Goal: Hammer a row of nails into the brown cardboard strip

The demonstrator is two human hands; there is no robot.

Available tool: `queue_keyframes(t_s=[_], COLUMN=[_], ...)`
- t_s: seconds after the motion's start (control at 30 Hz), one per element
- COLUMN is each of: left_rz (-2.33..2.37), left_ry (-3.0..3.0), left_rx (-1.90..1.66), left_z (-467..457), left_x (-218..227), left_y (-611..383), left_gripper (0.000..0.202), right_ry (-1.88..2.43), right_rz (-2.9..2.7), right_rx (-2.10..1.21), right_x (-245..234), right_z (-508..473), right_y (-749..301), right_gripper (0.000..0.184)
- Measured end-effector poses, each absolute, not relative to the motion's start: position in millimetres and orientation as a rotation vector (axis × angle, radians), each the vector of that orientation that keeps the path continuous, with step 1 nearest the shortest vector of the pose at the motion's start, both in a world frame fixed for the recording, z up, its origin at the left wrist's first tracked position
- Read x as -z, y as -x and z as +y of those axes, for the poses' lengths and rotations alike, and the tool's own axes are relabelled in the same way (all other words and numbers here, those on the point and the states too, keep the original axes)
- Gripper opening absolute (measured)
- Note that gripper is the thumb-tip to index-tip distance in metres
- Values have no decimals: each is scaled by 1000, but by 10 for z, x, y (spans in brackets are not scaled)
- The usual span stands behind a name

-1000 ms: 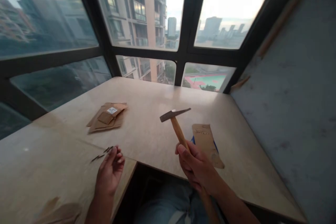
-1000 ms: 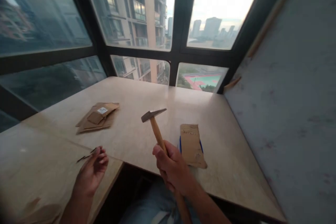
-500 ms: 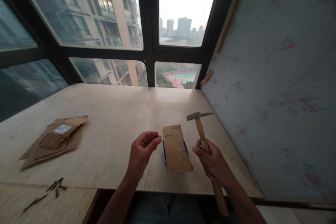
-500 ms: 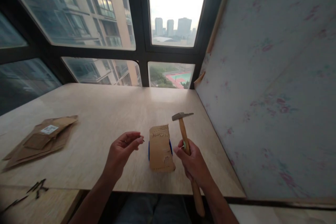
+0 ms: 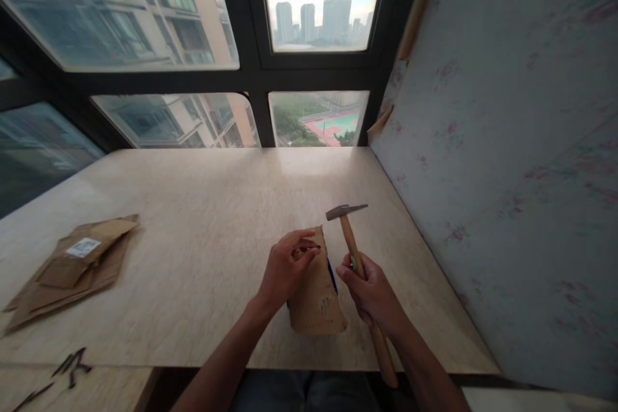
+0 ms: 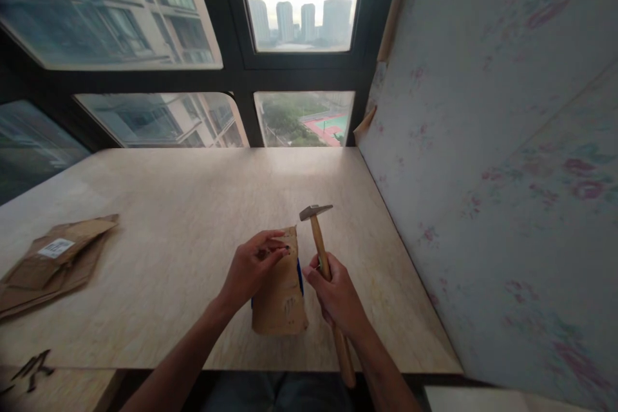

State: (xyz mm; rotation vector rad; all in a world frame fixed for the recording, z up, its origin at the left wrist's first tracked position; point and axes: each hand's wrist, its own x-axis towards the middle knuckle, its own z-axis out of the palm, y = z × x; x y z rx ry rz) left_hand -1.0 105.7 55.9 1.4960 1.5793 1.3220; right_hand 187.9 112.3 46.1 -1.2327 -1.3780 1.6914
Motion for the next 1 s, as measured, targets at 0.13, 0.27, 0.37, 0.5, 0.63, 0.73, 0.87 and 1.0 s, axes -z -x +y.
queue_keyframes(t_s=[0.13, 0.27, 0.37, 0.5, 0.63, 0.73, 0.87, 1.0], left_rz=[1560, 1553, 1568, 1612, 1639, 1643, 1693, 1739], left_ry=[-1462, -1449, -1472, -1475, -1533, -1568, -1674, -1818], left_rx=[-1296, -1307, -1327, -1360, -1388, -1396, -1394, -1397], left_z=[1077, 1085, 1078, 1051, 1038, 1043, 1041, 1027], left_x=[-544, -512, -483, -445, -403, -382, -388, -413], left_y=[11, -8, -22, -32, -39, -44, -53, -64], left_gripper=[26, 24, 22, 20, 18, 17, 14, 12], right_ry=[1222, 1228, 1226, 1293, 1345, 1350, 1340, 1340], right_rz=[-1336, -1359, -1400, -1462, -1477, -1469, -1434, -1434], right_rx=[-1710, -1666, -1650, -1630, -1607, -1620, -1675, -1675], right_x=[-407, -374, -325, -266, -260, -263, -255, -252], right_z=[1145, 1183, 1209, 1214, 1205, 1201, 1193, 1184], right_y=[-1853, -1817, -1802, -1791, -1778, -1770, -1761, -1753], right_gripper=[33, 32, 30, 30, 30, 31, 33, 32])
